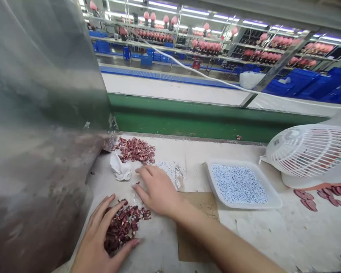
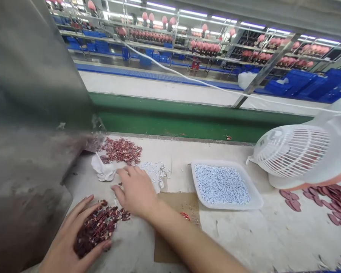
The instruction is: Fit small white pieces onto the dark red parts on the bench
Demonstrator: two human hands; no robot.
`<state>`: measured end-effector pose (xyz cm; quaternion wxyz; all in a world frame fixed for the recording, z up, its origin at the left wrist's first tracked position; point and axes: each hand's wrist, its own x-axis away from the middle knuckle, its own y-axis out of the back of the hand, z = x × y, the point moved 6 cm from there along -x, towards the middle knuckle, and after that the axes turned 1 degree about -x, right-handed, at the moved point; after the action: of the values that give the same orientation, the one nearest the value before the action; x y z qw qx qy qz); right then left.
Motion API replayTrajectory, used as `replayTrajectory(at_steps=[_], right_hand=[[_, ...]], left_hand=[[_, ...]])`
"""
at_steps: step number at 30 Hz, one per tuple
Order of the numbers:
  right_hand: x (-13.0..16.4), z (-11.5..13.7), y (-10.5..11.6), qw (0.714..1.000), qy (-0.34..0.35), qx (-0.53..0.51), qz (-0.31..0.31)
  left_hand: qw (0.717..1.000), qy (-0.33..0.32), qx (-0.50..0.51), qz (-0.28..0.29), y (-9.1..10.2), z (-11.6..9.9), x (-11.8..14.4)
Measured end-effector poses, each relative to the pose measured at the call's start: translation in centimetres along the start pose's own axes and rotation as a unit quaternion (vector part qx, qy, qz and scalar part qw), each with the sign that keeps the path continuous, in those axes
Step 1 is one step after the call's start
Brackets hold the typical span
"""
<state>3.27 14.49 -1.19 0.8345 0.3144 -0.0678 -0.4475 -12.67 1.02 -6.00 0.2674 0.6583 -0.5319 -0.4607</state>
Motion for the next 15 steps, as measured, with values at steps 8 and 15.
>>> replayTrajectory(at_steps=[8, 15], right_hand=[[-7.6, -0.6, -3.9, 0.902, 0.314, 0.234, 0.182], [-9.2, -1.2, -2.4, 0.877, 0.323, 0.321, 0.156]], left_hand=[[0.998, 0.038, -0.045, 0.03, 0.0, 0.4, 2.7], [0.998, 0.028, -0.025, 0.047, -1.0, -0.5, 0.5]])
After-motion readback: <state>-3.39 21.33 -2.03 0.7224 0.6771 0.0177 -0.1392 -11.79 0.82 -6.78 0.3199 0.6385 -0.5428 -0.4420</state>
